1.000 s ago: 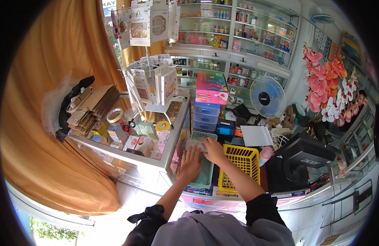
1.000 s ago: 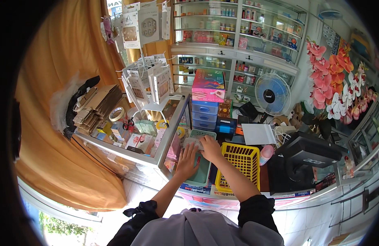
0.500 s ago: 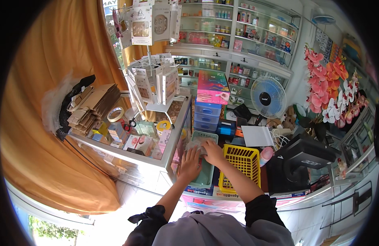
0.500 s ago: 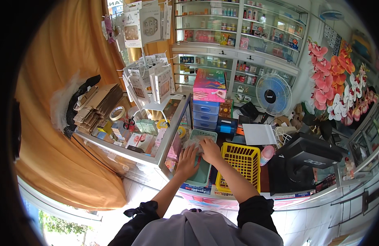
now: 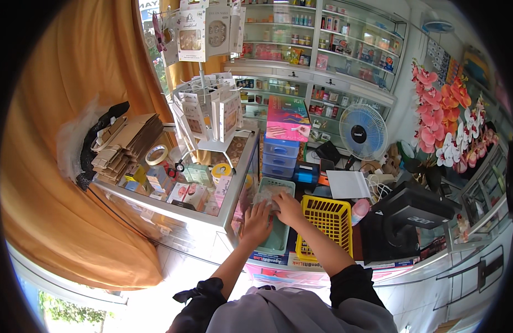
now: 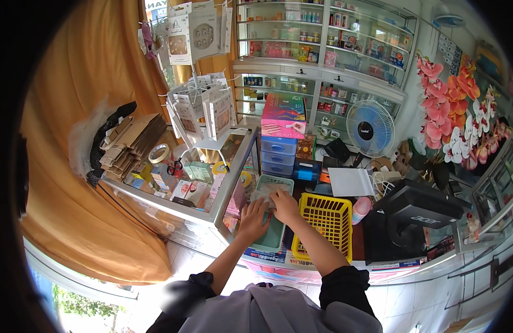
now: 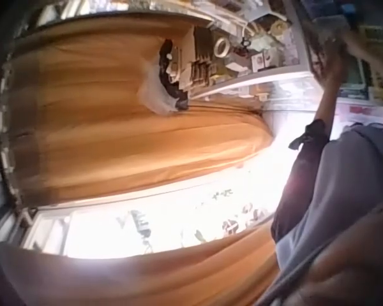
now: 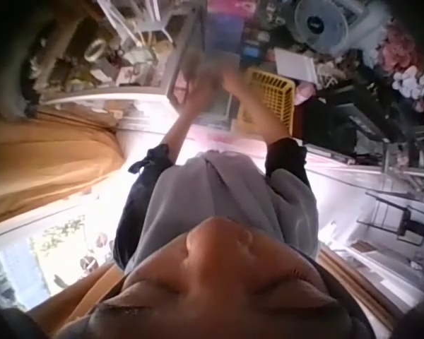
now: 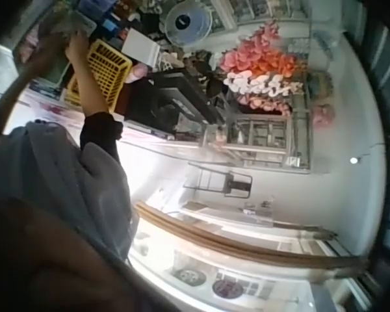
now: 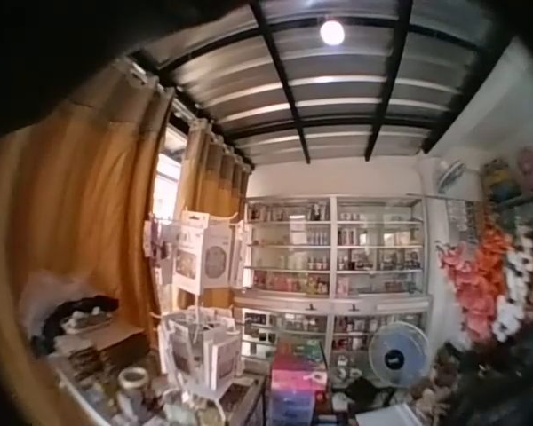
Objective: Assembling and taping small cardboard boxes for packaging products.
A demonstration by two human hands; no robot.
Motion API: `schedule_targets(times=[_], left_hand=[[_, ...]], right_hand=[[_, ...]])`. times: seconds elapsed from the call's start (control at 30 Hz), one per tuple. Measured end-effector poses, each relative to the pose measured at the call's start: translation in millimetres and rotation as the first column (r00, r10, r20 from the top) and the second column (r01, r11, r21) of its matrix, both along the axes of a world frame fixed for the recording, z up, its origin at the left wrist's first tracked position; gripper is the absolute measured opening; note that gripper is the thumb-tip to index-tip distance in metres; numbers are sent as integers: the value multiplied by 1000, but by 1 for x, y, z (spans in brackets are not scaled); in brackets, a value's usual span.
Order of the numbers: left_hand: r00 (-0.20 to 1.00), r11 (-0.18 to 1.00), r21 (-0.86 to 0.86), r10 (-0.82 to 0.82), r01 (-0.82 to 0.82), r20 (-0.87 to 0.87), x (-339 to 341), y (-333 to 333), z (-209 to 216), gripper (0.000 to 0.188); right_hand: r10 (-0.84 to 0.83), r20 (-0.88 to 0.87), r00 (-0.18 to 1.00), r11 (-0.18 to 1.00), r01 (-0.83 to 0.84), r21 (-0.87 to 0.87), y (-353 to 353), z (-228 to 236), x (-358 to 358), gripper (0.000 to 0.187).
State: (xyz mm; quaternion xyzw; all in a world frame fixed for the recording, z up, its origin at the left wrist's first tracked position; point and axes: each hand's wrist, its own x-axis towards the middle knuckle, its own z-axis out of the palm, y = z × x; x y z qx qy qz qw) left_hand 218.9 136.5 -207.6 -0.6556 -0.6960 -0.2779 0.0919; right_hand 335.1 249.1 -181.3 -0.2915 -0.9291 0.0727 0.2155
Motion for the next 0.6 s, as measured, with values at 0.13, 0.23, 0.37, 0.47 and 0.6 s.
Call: schedule_targets(times=[0.13,0.23,0.37,0.47,0.6], left_hand=[[997,992,-126,13,-23,-73,0,0,-4,52],[997,989,-143,12,-23,-74,0,0,-5,52],[997,991,-132,12,-22,-72,0,0,-5,51],[996,992,-121,15,-25,-84,0,1,-8,50],[997,994,-109,14,-23,-79,-1,1,-9,49]], right_hand=[[-3,95,995,999,-1,50,2,-7,-6,42],[-13,54,998,996,9,85,3,-14,-9,39],[-37,57,998,993,30,117,3,-21,-15,37],[-113,113,987,986,97,135,1,-24,-20,35],[-102,107,989,987,88,131,-4,-24,-18,36]])
